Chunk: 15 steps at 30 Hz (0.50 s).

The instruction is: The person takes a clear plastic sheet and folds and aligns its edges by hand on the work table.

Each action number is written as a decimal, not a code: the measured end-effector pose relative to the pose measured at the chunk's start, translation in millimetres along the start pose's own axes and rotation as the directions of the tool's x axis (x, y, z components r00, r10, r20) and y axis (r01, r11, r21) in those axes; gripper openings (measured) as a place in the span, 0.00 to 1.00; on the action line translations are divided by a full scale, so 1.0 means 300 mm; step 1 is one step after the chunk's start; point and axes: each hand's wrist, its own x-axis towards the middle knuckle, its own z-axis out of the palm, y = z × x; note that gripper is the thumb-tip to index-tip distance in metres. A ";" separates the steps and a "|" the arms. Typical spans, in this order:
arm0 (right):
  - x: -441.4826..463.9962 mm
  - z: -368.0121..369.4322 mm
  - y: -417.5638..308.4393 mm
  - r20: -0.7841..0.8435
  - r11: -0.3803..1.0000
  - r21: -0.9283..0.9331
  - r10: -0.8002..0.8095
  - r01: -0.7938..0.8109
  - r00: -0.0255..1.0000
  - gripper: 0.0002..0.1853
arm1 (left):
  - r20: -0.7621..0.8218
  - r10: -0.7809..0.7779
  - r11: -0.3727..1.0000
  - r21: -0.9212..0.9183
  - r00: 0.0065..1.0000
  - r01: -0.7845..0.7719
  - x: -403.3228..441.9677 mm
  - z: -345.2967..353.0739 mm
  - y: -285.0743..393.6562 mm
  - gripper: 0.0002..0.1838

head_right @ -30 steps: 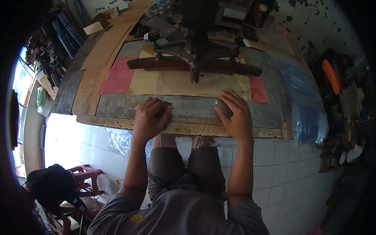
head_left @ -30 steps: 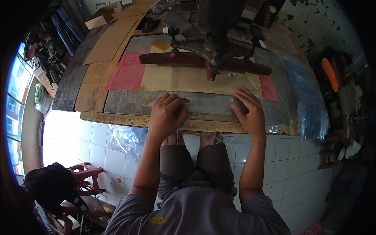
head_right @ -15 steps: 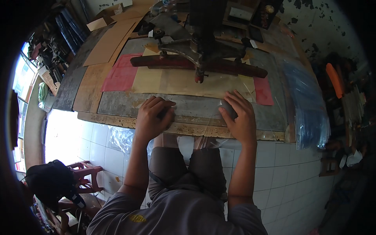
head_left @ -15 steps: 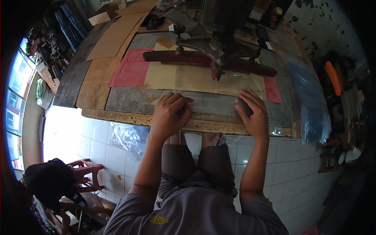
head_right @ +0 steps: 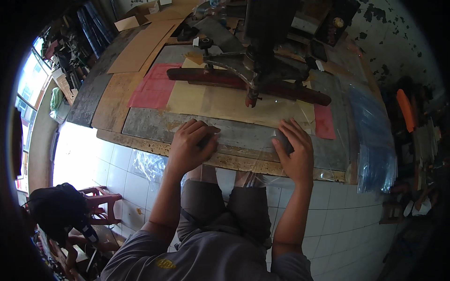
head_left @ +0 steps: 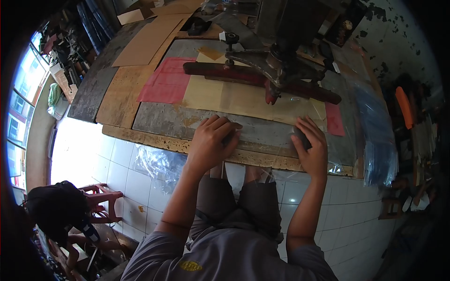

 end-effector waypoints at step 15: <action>0.003 0.009 0.006 -0.015 1.000 0.009 0.002 -0.002 1.000 0.19 | 0.002 -0.011 1.000 -0.005 1.000 0.011 -0.007 -0.006 0.002 0.06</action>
